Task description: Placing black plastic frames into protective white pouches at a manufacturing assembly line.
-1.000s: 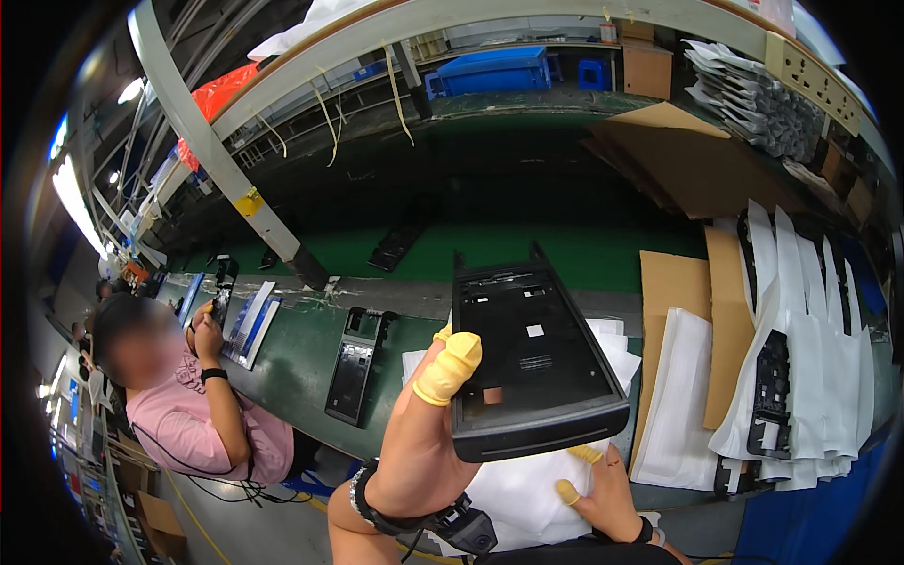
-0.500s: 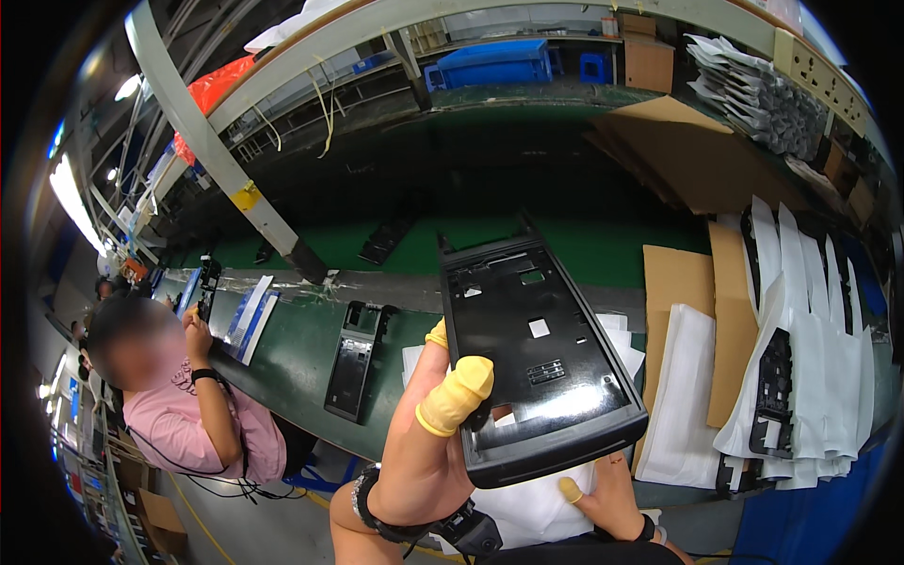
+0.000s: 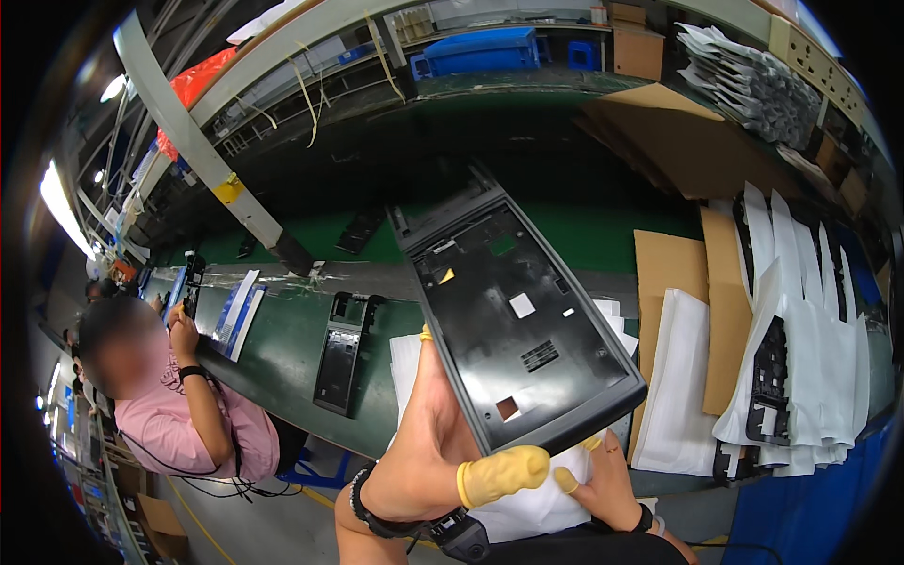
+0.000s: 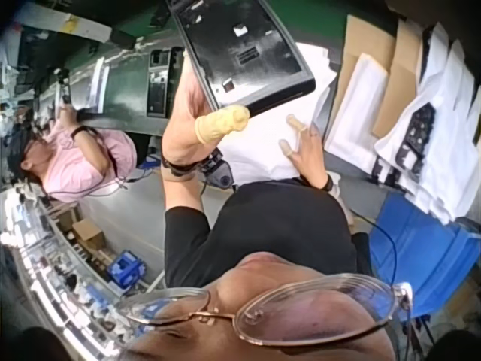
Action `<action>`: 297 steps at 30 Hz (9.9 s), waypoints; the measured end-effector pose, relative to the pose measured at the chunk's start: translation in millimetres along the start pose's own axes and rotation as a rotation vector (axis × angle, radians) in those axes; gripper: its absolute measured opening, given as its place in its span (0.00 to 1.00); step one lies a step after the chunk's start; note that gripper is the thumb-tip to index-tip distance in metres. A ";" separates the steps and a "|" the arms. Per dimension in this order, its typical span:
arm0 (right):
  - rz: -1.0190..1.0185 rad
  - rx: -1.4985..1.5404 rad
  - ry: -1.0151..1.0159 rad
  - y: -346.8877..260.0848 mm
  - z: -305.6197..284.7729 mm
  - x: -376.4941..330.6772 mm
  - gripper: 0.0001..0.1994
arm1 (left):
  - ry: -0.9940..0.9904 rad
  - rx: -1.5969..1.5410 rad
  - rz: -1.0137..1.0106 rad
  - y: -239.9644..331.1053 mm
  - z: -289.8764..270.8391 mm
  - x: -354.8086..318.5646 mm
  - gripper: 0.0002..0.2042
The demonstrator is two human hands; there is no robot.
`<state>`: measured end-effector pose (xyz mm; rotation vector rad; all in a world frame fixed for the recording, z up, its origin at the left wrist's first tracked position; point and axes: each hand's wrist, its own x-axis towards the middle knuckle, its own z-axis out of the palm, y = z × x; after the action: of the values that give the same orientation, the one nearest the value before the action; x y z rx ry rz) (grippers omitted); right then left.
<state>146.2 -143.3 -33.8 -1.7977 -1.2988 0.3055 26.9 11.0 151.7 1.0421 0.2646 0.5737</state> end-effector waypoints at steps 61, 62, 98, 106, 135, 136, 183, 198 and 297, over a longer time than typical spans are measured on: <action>0.023 0.143 0.197 7.5 -2.9 -13.6 0.23 | -0.623 1.411 -0.012 -172.4 127.8 251.8 0.34; 0.021 0.153 0.204 4.2 -2.6 -13.7 0.23 | -0.695 1.536 -0.017 -182.9 131.5 236.4 0.38; -0.024 0.063 0.061 7.1 -1.9 -12.4 0.24 | -0.359 1.560 -0.129 -260.1 129.5 214.8 0.28; -0.050 0.068 0.096 12.3 -1.3 -14.9 0.25 | -0.448 1.223 -0.042 -179.5 129.3 225.7 0.27; 0.051 0.106 -0.042 0.1 0.3 -8.9 0.27 | -1.220 2.357 0.344 -71.3 -67.7 55.4 0.37; 0.050 0.129 -0.031 -1.4 0.9 -9.1 0.27 | -1.239 2.297 0.451 -64.1 -71.3 63.2 0.32; 0.066 0.116 -0.037 -5.8 -6.2 -3.7 0.22 | -0.354 -0.671 -0.007 -19.4 -34.8 17.3 0.44; 0.055 0.079 -0.039 -0.1 -2.7 -8.8 0.23 | -0.417 -0.841 0.016 -21.6 -21.9 13.1 0.47; 0.022 0.134 0.013 10.7 -3.6 -13.2 0.24 | -0.296 1.562 0.057 -262.9 106.7 289.4 0.20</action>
<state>149.8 -157.3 -43.5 -1.6987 -1.2213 0.3830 399.4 -3.2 -7.3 2.6171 0.4222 0.1573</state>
